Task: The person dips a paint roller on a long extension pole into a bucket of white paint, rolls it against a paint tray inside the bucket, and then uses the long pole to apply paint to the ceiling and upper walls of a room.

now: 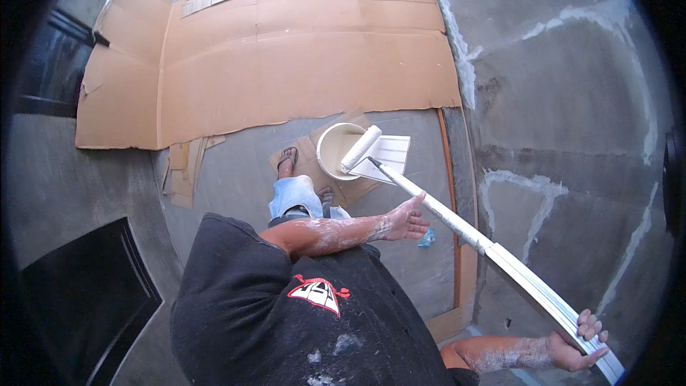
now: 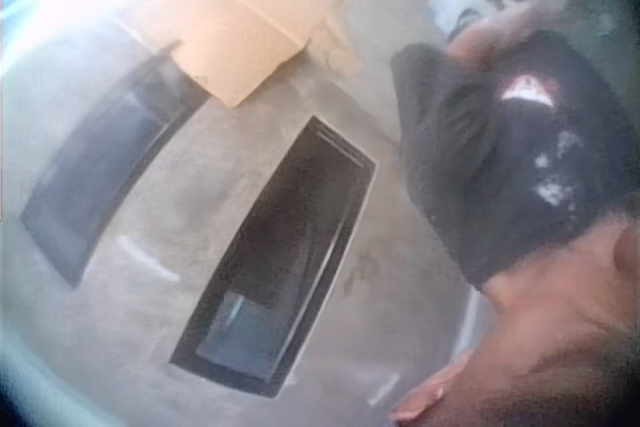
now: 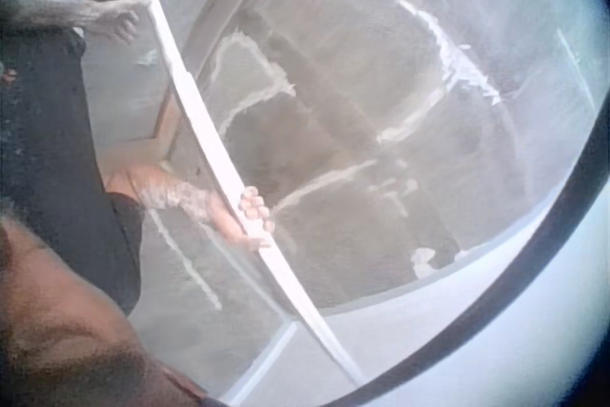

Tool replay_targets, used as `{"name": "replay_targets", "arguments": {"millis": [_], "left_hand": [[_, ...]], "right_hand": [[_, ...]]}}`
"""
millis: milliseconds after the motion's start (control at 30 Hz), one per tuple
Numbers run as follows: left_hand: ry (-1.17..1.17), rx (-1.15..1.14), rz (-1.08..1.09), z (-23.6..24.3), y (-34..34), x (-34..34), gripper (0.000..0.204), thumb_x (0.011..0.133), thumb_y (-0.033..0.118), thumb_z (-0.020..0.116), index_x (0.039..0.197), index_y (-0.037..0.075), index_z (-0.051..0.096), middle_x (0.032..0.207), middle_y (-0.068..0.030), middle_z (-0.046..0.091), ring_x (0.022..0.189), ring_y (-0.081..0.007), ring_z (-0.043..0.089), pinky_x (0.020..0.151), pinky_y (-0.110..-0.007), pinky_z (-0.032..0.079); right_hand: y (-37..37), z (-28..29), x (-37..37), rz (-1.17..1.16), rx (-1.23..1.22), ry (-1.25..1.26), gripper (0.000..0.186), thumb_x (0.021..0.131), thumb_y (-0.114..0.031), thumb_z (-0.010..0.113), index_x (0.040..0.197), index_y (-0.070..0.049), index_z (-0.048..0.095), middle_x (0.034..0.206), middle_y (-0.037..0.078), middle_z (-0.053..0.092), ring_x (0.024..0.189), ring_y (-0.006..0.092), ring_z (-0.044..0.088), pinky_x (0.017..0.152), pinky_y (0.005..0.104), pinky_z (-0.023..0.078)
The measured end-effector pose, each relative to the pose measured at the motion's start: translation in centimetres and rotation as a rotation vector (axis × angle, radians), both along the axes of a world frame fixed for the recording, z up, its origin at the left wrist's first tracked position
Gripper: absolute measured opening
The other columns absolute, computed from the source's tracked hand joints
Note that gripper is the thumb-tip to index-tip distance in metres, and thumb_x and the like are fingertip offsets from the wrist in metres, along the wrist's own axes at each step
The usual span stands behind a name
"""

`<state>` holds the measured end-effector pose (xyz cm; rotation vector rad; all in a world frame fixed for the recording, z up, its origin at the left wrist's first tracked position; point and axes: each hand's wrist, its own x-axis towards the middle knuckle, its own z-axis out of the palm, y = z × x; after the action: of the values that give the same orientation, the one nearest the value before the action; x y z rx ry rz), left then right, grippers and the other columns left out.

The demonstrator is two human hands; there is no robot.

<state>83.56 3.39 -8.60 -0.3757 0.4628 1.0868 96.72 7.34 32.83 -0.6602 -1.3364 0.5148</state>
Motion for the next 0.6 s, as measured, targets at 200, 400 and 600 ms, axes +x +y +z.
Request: {"name": "replay_targets", "arguments": {"millis": [200, 400, 600], "left_hand": [[-0.043, 0.033, 0.147, -0.7, 3.2, 4.0, 0.049, 0.09, 0.034, 0.06, 0.117, -0.001, 0.039, 0.113, -0.0153, 0.049, 0.107, -0.0278, 0.054, 0.098, -0.045, 0.045], [0.017, -0.006, 0.033, 2.8, 2.2, 6.5, 0.03, 0.09, 0.022, 0.061, 0.105, 0.002, 0.044, 0.099, -0.0088, 0.052, 0.096, -0.0237, 0.057, 0.092, -0.04, 0.05], [0.211, 0.02, -0.034, 5.1, 1.8, 6.6, 0.037, 0.088, 0.02, 0.063, 0.112, -0.002, 0.044, 0.104, -0.0147, 0.053, 0.097, -0.0293, 0.059, 0.091, -0.047, 0.051]], "right_hand": [[-1.5, 0.8, 9.6, -0.053, 0.052, 0.047, 0.028, 0.085, -0.033, 0.059, 0.085, -0.008, 0.047, 0.059, -0.002, 0.041, 0.051, 0.0126, 0.045, 0.053, 0.0278, 0.041], [-2.5, -5.7, 16.4, -0.373, 0.433, -0.137, 0.044, 0.085, -0.029, 0.067, 0.119, -0.005, 0.053, 0.091, 0.009, 0.059, 0.077, 0.0184, 0.055, 0.069, 0.0365, 0.05], [-2.5, -11.3, 15.4, -0.323, 0.097, 0.195, 0.041, 0.084, -0.028, 0.067, 0.115, -0.005, 0.053, 0.087, 0.008, 0.058, 0.075, 0.0177, 0.055, 0.067, 0.0359, 0.049]]}}
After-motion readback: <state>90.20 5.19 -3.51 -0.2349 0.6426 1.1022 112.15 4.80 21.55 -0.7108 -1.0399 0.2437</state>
